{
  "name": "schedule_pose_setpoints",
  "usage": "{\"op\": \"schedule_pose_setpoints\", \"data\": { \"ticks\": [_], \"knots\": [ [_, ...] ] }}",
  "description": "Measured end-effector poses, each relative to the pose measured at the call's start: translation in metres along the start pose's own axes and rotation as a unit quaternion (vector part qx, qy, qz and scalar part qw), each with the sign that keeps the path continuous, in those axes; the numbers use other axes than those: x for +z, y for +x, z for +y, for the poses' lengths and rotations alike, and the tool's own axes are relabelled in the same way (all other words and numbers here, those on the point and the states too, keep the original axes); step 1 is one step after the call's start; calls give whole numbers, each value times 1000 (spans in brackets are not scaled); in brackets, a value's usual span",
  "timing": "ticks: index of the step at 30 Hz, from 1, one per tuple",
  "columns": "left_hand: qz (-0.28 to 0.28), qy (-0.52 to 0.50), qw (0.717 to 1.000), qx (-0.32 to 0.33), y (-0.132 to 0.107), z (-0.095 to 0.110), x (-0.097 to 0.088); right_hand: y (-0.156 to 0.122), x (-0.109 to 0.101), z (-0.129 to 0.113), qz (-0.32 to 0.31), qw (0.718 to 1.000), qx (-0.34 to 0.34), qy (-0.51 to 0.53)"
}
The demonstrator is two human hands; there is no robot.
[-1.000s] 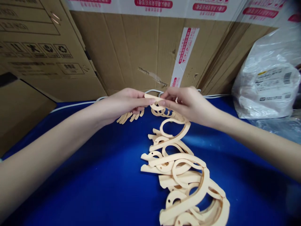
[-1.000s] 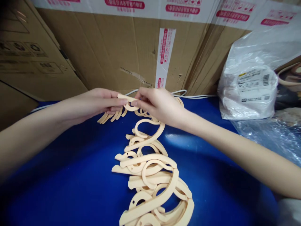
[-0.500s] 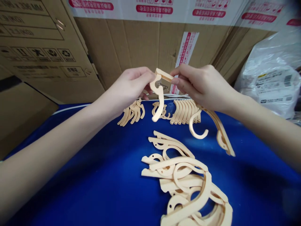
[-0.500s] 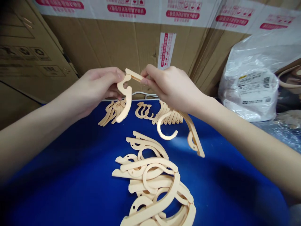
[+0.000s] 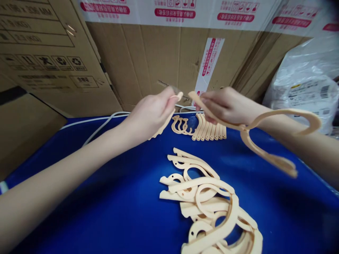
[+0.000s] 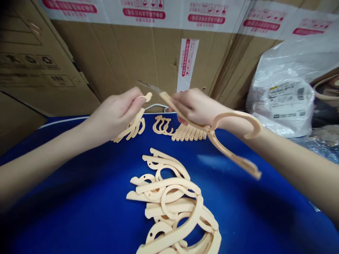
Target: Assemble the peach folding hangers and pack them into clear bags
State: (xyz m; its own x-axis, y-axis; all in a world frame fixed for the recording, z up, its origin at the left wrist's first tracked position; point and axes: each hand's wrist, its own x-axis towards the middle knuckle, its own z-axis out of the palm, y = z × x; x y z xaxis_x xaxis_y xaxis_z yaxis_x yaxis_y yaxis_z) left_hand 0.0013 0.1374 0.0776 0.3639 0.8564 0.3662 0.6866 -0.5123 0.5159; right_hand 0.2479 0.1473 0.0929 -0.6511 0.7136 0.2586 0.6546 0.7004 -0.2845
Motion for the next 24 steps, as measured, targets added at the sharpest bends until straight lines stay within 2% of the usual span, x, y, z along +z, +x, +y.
{"op": "schedule_pose_setpoints", "data": {
  "ticks": [3, 6, 8, 11, 14, 16, 18, 19, 20, 21, 22, 24],
  "knots": [
    [-42, 6, 997, -68, 0, -36, -5, -12, -10, 19, 47, 978, 93, 182],
    [-73, 16, 991, -109, 1, -74, -3, -20, -12, 26, 36, 941, 139, 306],
    [-61, 37, 989, -131, 1, -91, 2, -21, -9, 21, 26, 928, 132, 347],
    [-7, 75, 985, -158, 0, -101, 8, -17, -3, 6, 66, 909, 131, 390],
    [57, 80, 981, -167, -2, -93, 11, -11, -1, -9, 162, 871, 171, 431],
    [70, 53, 985, -149, -5, -78, 14, -6, -1, -16, 246, 831, 210, 454],
    [37, -16, 992, -122, -9, -57, 18, -1, 0, -18, 325, 790, 228, 468],
    [0, -70, 991, -112, -11, -45, 20, 0, 0, -18, 355, 776, 227, 470],
    [-62, -195, 971, -123, -14, -34, 22, 1, 2, -18, 372, 769, 222, 469],
    [-120, -303, 935, -141, -17, -24, 23, 1, 4, -16, 377, 772, 214, 465],
    [-151, -384, 896, -162, -19, -16, 23, 0, 6, -14, 370, 784, 204, 455],
    [-159, -491, 833, -199, -23, -5, 23, -6, 12, -9, 330, 827, 183, 417]
  ]
}}
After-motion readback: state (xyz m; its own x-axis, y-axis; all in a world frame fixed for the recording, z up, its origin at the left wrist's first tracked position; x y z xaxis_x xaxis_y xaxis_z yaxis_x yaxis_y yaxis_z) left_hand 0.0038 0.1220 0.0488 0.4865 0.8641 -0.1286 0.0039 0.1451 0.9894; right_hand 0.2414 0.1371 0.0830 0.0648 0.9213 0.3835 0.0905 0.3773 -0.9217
